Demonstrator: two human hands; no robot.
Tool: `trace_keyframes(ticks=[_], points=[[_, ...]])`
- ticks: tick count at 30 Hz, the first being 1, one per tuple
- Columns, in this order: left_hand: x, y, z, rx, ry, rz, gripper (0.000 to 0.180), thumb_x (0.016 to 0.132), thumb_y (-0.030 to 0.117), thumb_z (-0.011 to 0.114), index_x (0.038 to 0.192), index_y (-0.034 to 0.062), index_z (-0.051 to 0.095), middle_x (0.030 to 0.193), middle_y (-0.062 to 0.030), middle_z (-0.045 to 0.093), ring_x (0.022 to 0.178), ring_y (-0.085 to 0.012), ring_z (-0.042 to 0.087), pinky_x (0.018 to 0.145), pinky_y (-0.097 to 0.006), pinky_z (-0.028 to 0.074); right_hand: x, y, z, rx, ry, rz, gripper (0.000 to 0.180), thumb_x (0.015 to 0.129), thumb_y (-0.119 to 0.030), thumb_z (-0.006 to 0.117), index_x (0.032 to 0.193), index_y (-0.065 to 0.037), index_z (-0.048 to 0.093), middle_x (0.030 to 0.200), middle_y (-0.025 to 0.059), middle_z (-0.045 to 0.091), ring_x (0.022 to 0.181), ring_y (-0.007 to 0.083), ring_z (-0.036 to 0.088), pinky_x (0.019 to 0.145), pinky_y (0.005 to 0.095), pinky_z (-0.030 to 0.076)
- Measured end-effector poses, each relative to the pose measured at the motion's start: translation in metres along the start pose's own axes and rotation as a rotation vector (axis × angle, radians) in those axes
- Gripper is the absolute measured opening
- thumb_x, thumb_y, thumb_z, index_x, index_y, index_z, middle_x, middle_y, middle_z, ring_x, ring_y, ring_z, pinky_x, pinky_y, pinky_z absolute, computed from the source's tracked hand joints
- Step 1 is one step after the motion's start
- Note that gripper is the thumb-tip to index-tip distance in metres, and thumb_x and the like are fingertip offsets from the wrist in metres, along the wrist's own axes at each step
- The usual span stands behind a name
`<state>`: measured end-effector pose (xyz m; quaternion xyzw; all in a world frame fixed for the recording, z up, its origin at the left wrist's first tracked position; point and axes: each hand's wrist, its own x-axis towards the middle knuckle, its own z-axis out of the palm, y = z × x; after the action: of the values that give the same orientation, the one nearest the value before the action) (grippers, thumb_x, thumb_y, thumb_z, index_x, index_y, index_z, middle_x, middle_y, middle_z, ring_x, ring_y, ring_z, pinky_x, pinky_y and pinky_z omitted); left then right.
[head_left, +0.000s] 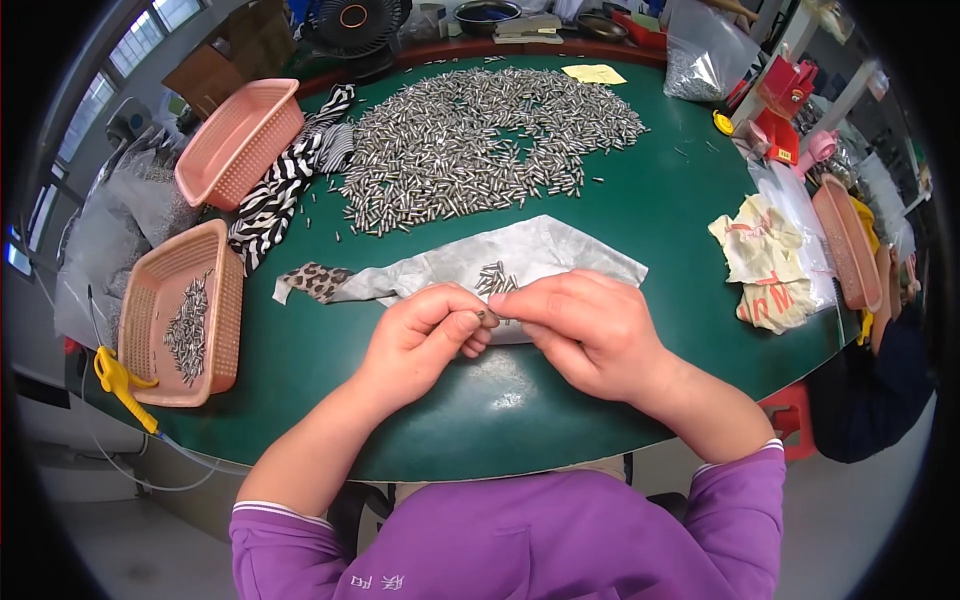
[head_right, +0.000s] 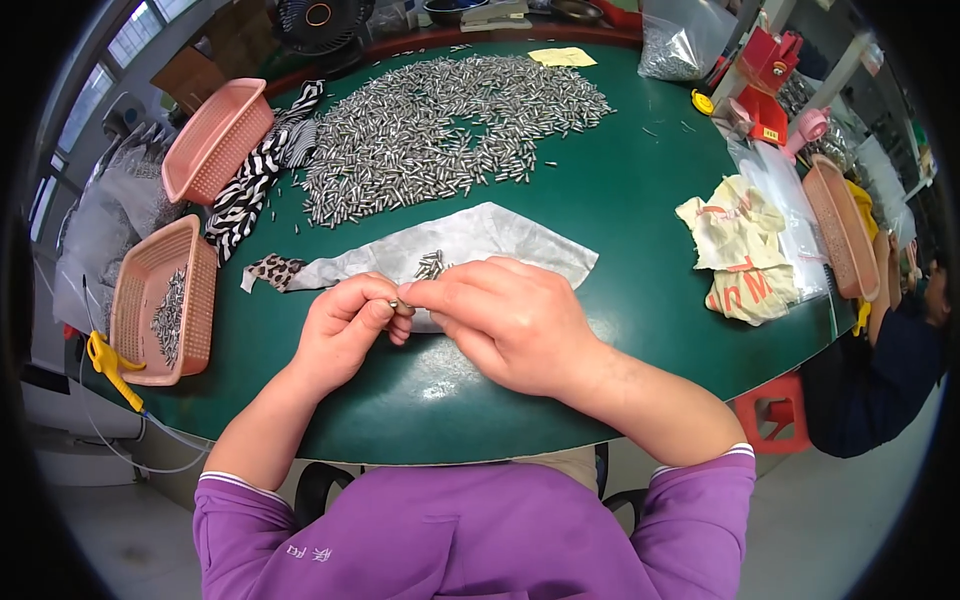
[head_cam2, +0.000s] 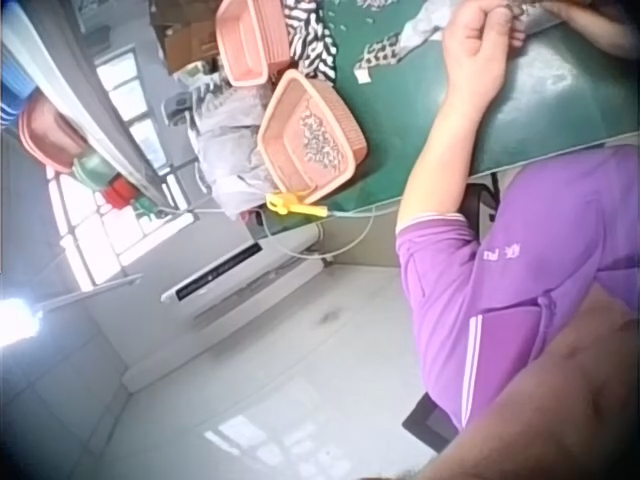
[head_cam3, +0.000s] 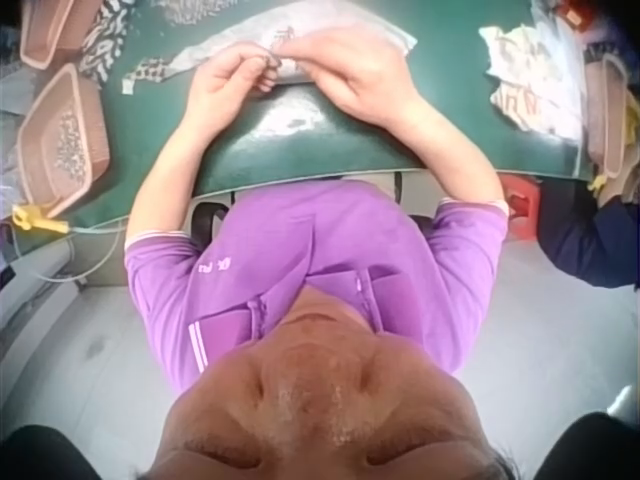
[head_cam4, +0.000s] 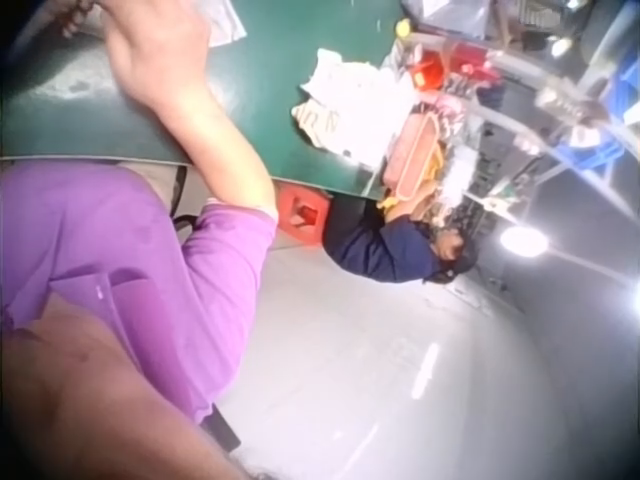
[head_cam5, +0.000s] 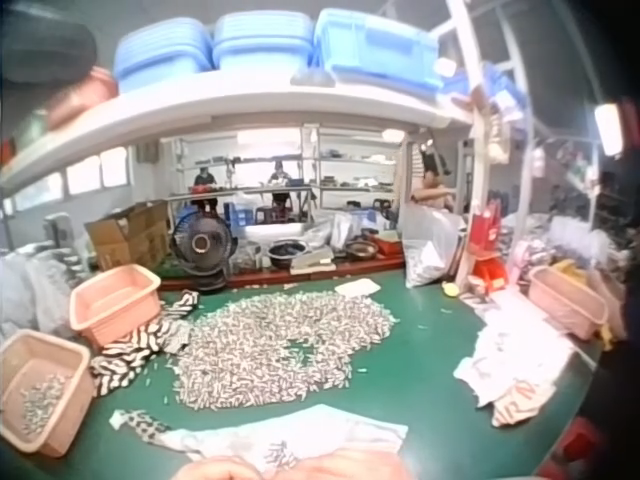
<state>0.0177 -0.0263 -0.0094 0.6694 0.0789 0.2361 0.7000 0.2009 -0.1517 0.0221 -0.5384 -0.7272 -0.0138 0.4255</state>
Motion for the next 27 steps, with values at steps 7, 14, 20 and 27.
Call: trace_keyframes(ticks=[7, 14, 20, 27], points=[[0.0012, -0.0015, -0.0003, 0.024, -0.007, 0.022, 0.015, 0.1, 0.008, 0.05, 0.1, -0.0023, 0.061, 0.092, -0.0061, 0.059, 0.076, -0.0105, 0.058, 0.07, -0.025, 0.051, -0.0002, 0.0008, 0.001, 0.005, -0.002, -0.01, 0.032, 0.078, -0.007, 0.068, 0.109, -0.015, 0.069, 0.088, 0.0029, 0.066, 0.078, 0.0212, 0.066, 0.067, 0.0318, 0.053], [0.0005, -0.0006, 0.0004, 0.077, -0.025, 0.026, 0.014, 0.1, 0.008, 0.051, 0.1, -0.0022, 0.061, 0.091, -0.0059, 0.06, 0.076, -0.0103, 0.058, 0.069, -0.025, 0.051, -0.0003, -0.0003, 0.0012, -0.004, -0.018, -0.001, 0.031, 0.079, -0.007, 0.068, 0.109, -0.015, 0.069, 0.088, 0.0026, 0.067, 0.078, 0.021, 0.066, 0.067, 0.0317, 0.053], [-0.0002, -0.002, -0.0003, 0.051, -0.005, 0.02, 0.014, 0.1, 0.008, 0.05, 0.1, -0.0018, 0.06, 0.092, -0.0057, 0.06, 0.076, -0.0102, 0.058, 0.069, -0.024, 0.051, 0.0001, -0.0019, 0.0008, 0.008, -0.012, 0.007, 0.031, 0.078, -0.007, 0.068, 0.108, -0.015, 0.069, 0.087, 0.0028, 0.067, 0.079, 0.021, 0.066, 0.066, 0.0321, 0.053], [0.001, 0.0005, -0.0017, 0.11, -0.053, 0.018, 0.015, 0.1, 0.009, 0.05, 0.099, -0.0008, 0.061, 0.089, -0.0052, 0.06, 0.075, -0.0104, 0.058, 0.069, -0.024, 0.05, -0.0003, -0.0033, -0.0017, -0.053, -0.048, -0.02, 0.032, 0.076, -0.008, 0.068, 0.107, -0.017, 0.07, 0.087, 0.0016, 0.065, 0.076, 0.0207, 0.064, 0.063, 0.0328, 0.052]])
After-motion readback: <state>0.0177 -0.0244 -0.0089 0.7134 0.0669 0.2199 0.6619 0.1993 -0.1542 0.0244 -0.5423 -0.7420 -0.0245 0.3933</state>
